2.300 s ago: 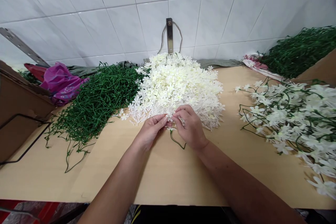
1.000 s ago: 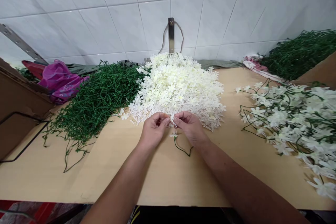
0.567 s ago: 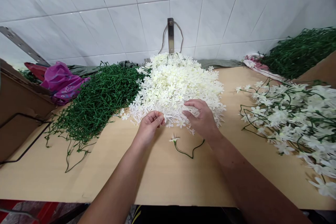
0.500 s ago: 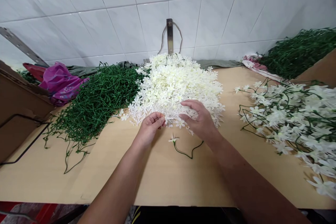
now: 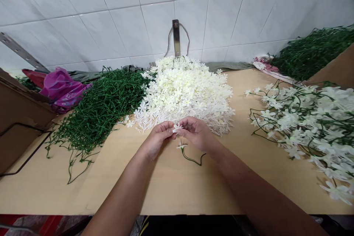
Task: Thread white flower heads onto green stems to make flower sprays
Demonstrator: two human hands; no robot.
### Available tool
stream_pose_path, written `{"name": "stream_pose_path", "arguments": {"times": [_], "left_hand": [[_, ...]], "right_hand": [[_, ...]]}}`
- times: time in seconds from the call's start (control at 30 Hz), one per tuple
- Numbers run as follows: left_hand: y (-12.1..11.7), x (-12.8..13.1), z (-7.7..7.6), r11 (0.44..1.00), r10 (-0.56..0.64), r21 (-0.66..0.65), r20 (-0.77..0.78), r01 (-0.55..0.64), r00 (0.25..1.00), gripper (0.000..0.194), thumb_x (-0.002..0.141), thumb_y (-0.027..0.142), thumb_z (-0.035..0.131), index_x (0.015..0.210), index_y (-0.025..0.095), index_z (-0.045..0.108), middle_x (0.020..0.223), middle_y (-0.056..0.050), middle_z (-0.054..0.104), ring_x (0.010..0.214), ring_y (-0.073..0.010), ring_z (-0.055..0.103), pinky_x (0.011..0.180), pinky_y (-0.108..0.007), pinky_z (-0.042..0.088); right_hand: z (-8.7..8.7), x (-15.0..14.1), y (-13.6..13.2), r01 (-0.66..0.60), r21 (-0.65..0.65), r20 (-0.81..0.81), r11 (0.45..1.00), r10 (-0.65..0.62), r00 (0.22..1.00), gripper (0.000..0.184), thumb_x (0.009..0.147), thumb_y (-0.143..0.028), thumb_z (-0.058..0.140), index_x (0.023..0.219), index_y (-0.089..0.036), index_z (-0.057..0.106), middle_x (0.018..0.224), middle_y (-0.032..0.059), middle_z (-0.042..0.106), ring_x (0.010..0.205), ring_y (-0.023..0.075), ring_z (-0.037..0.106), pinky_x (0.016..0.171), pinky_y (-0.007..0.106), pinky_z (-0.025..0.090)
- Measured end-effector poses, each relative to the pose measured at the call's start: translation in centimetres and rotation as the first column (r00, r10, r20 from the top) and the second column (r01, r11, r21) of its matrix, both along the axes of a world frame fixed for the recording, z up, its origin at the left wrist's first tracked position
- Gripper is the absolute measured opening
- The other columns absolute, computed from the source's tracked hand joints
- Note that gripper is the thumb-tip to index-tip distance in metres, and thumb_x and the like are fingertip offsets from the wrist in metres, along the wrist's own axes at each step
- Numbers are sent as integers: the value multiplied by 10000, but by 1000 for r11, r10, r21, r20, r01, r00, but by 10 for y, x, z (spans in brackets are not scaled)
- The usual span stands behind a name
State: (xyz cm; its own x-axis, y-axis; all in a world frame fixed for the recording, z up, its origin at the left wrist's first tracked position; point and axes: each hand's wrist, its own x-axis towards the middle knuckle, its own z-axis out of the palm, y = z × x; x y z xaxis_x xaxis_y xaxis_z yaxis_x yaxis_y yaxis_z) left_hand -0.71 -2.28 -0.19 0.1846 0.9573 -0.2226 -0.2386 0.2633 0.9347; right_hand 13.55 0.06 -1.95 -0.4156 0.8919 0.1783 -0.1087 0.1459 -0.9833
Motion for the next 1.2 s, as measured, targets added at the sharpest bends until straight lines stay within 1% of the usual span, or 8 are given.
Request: {"name": "stream_pose_path", "arguments": {"times": [0.27,0.4,0.47,0.57,0.67,0.77,1.0,1.2], "left_hand": [[2,1,-2,999,-30,36,-53,32,998,162,625,249,634,663,137,523,549,22,521,534,-66,438,548,-193,308],[-6,8,1,974,109,221,-290,-44,951,171,672,303,583,667,156,496,581,23,487,554,-86,416,555,-217,307],[-17,19,2,927,194,375,-520,18,832,167,710,325,543,679,168,494,618,12,486,588,-107,421,571,-237,310],[-35,41,2,839,216,420,-841,345,497,204,729,381,515,722,178,529,731,-33,535,696,-167,463,631,-295,316],[-44,65,1,780,292,349,-937,519,191,263,690,409,556,791,166,561,822,-89,550,785,-239,471,668,-357,307],[-41,81,2,763,359,327,-932,558,57,310,688,433,549,796,144,577,849,-128,544,820,-278,465,678,-389,297],[-26,99,2,743,196,144,-981,654,-8,217,745,295,508,802,103,591,792,-163,591,767,-289,522,663,-392,305],[-24,80,-8,763,203,277,-960,584,191,94,741,170,454,705,151,538,719,-110,580,709,-236,501,659,-367,306]], "right_hand": [[4,-1,-2,82,68,103,994,-89,991,110,675,-245,570,661,-168,492,585,-28,487,540,78,436,523,229,363],[12,10,1,138,91,100,986,-147,984,123,676,-248,572,648,-166,484,575,-33,468,531,75,412,515,227,344],[16,20,6,189,78,28,979,-191,981,154,667,-273,590,641,-169,479,568,-37,460,521,72,403,507,225,336],[20,35,15,297,22,-85,955,-294,952,208,627,-307,632,618,-173,473,560,-40,464,526,72,408,513,224,341],[18,42,21,345,-12,-131,939,-343,930,239,590,-324,662,605,-173,477,569,-40,476,537,71,417,527,223,351],[17,43,22,341,-6,-119,940,-340,933,225,600,-310,655,605,-170,479,564,-45,468,530,67,406,515,218,339],[19,47,23,339,-20,-156,941,-338,928,191,621,-262,638,608,-165,475,562,-49,465,528,63,408,516,212,331],[17,52,25,339,-60,-160,939,-344,925,215,605,-289,654,603,-164,480,562,-49,468,526,62,405,527,213,328]]}}
